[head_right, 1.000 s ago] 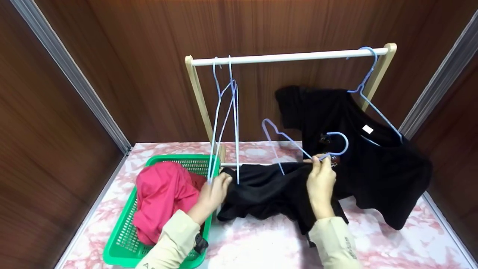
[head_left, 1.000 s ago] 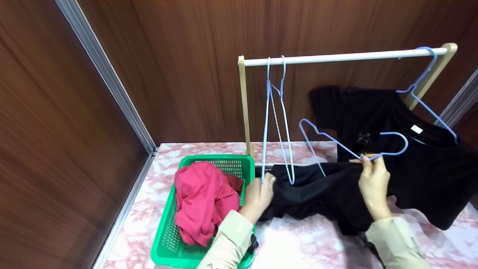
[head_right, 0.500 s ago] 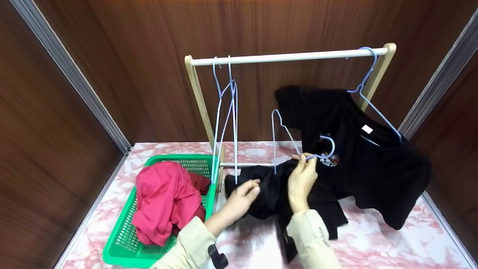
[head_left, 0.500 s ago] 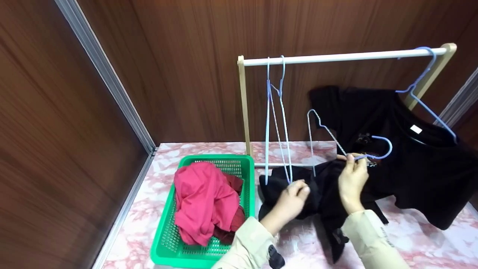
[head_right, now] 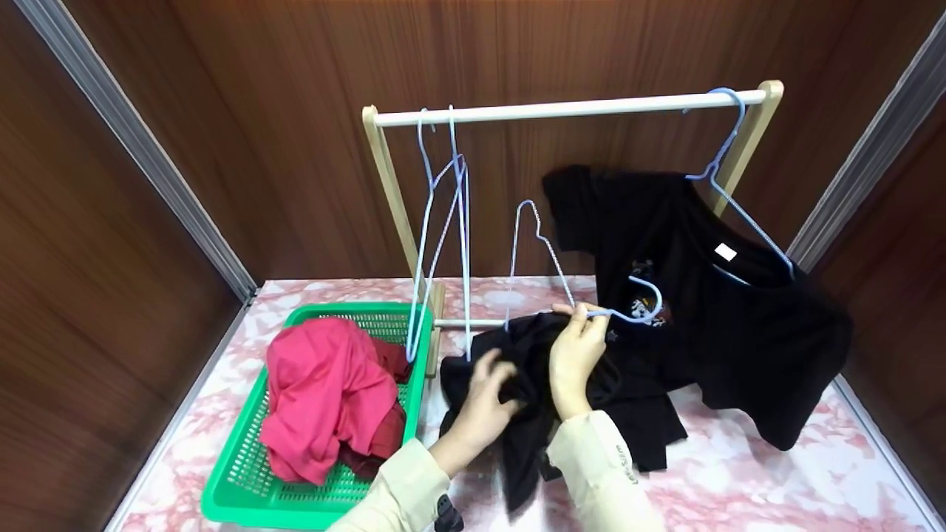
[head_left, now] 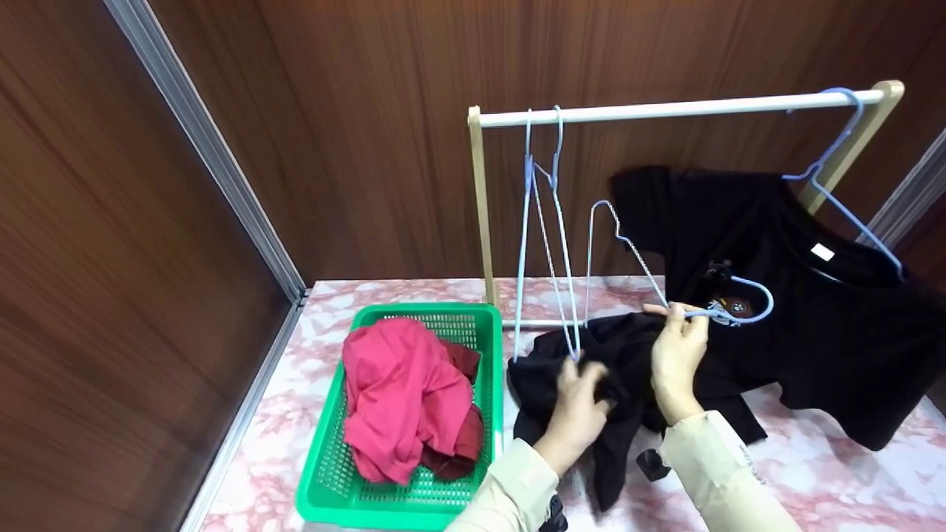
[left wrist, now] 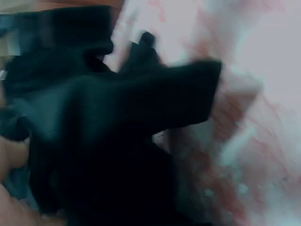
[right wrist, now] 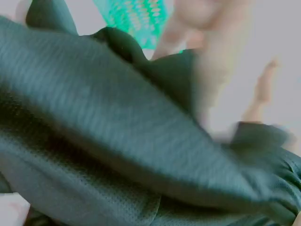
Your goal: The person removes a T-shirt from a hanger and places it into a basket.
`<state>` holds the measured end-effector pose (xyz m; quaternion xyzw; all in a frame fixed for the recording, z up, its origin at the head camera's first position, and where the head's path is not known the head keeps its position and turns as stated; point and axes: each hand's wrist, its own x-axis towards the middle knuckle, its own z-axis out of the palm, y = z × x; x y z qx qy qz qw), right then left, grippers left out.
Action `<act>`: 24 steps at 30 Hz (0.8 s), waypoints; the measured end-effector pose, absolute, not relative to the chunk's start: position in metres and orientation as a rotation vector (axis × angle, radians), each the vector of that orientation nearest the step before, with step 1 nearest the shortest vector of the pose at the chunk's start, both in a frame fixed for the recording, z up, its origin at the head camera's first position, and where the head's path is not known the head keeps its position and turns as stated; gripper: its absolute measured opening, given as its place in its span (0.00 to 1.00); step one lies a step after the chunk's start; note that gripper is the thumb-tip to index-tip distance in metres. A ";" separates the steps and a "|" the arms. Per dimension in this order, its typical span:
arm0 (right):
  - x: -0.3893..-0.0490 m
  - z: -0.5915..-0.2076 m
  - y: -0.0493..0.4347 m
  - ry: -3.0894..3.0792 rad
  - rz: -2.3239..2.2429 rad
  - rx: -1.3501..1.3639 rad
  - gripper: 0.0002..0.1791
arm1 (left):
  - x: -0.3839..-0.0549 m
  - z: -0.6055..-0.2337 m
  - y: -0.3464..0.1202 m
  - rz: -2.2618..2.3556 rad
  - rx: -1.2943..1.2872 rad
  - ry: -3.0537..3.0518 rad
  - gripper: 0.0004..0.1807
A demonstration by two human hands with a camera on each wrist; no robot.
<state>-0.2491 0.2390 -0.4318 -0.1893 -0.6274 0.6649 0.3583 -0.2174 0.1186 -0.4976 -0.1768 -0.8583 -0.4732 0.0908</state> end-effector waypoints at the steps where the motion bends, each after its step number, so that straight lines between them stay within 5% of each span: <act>1: -0.249 -0.431 0.239 -1.591 1.752 -0.486 0.07 | -0.219 -0.501 0.119 -1.405 -0.448 -2.544 0.26; 5: -0.248 -0.429 0.237 -1.480 1.857 -0.450 0.07 | -0.223 -0.508 0.116 -1.477 -0.213 -2.582 0.35; 13: -0.248 -0.426 0.242 -1.696 1.907 -0.381 0.05 | -0.231 -0.507 0.100 -1.336 -0.241 -2.598 0.16; 24: -0.246 -0.408 0.267 -2.207 1.627 -0.332 0.16 | -0.238 -0.504 0.088 -1.240 -0.283 -2.542 0.14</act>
